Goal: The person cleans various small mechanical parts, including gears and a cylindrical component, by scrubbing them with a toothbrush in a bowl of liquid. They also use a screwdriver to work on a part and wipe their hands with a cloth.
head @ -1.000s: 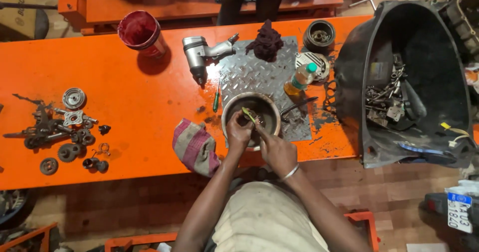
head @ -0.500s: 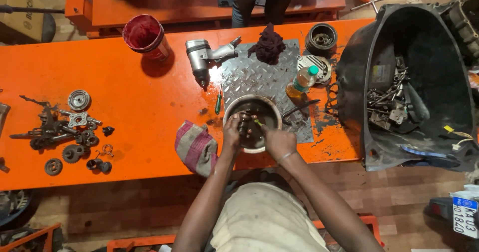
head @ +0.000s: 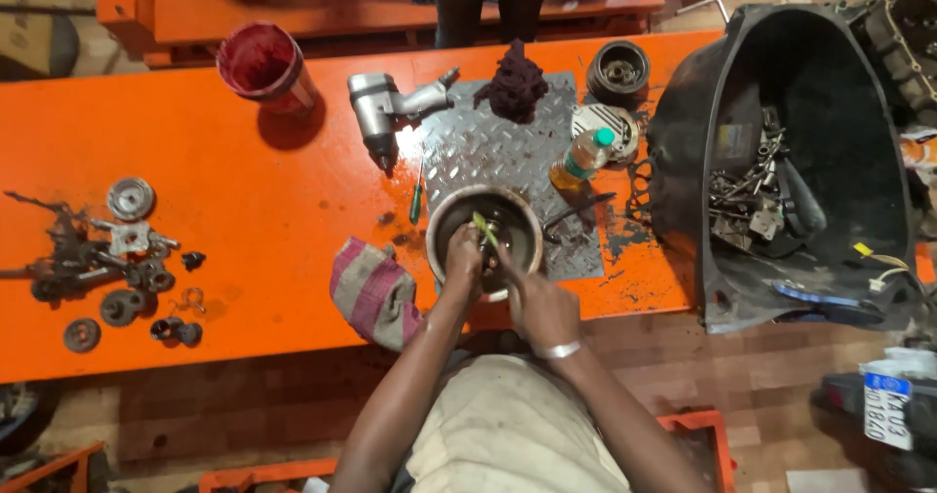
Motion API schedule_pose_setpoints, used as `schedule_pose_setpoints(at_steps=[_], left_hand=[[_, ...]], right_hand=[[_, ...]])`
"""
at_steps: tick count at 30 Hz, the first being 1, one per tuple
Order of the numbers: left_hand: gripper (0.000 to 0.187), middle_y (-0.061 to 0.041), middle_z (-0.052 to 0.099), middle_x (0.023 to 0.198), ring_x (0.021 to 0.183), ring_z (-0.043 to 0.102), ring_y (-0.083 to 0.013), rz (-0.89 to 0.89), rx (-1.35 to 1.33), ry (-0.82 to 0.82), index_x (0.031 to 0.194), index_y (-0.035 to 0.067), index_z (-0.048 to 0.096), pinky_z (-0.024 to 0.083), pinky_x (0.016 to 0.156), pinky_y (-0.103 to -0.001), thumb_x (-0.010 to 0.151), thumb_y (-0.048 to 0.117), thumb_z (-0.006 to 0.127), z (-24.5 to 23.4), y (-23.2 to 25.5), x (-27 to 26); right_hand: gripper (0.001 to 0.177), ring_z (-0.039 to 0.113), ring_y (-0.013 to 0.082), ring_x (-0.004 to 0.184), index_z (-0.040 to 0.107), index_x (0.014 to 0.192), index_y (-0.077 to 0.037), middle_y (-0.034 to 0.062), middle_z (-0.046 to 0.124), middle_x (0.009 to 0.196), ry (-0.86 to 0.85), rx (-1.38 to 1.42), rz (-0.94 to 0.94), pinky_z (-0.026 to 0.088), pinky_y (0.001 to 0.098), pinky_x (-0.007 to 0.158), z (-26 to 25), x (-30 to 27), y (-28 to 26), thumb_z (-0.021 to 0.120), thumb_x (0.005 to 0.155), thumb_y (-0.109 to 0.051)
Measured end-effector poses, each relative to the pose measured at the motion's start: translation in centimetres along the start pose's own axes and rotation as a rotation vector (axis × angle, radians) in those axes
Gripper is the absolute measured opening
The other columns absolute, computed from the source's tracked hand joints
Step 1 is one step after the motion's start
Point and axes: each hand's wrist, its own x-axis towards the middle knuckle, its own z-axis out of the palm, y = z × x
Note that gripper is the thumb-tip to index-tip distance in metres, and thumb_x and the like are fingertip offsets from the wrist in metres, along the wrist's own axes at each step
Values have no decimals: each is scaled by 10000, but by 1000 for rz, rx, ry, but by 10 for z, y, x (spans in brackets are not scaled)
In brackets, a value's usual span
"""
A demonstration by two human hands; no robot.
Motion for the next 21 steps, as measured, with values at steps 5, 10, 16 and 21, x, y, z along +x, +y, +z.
schedule_pose_setpoints(at_steps=[5,10,16,21], left_hand=[[363,-76,670,861,634,649,-162,-101,-169,57,1030,99,680,548,515,-326,1067,378,450,1,-2,12],[542,-51,626,743,509,529,-197,-193,-171,-7,959,125,644,410,379,-313,1036,615,427,12,43,-7],[730,-10,635,678,451,531,-126,-402,-166,41,987,144,657,320,340,-253,965,824,394,-4,28,-6],[420,-47,665,743,543,608,-181,-297,-216,23,1056,185,616,440,425,-312,1035,569,447,-20,33,7]], right_hand=[[724,657,279,508,421,1547,-377,87,674,671,-155,-104,60,530,456,463,-10,-11,0,675,893,-201],[711,648,300,549,445,1553,-336,93,693,761,53,13,9,520,459,471,-9,-9,-2,667,895,-182],[533,675,314,518,556,1436,-396,116,715,701,-271,-33,187,531,471,479,-22,8,16,625,929,-245],[457,710,331,634,654,1357,-325,157,725,723,-322,-156,164,566,481,578,50,26,49,549,933,-191]])
